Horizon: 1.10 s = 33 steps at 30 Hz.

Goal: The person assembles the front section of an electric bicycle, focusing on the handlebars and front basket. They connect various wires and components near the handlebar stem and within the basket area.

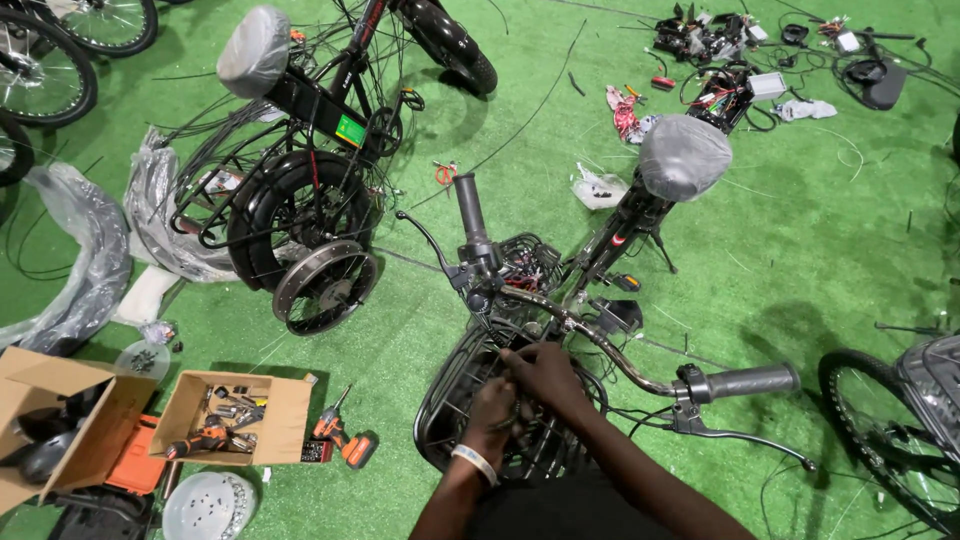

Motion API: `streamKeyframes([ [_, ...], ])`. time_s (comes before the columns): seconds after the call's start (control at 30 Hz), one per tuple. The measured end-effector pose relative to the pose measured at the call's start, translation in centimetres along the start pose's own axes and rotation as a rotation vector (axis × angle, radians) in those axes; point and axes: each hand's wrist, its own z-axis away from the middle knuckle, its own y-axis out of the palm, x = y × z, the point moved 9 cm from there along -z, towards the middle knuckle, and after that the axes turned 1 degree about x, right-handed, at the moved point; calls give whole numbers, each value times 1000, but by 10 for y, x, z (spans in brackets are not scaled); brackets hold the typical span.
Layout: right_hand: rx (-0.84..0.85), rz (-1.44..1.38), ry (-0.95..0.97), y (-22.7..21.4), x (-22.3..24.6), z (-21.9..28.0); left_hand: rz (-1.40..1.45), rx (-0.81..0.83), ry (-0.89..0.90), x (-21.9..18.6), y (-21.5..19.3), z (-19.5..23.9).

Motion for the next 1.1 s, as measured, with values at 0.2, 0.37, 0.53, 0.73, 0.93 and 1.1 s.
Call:
streamKeyframes([
  [0.2,5,-615,115,36,-89,-59,-499,126,-56,10,2,8],
  [0.37,-22,-186,-50,-1,-47,-46,-744,-143,42,-16,-40,-47],
  [0.53,-64,12,-131,2,-34,-42,-450,-88,211,3,-37,-113],
  [0.73,-171,172,-291,-5,4,-1,-108,-148,18,6,-49,-94],
  [0.93,-220,484,-486,-22,15,-13,-200,-52,132,5,-52,-119],
  [1.1,-258,530,-893,-22,6,-42,-617,-83,186,12,-45,-145],
])
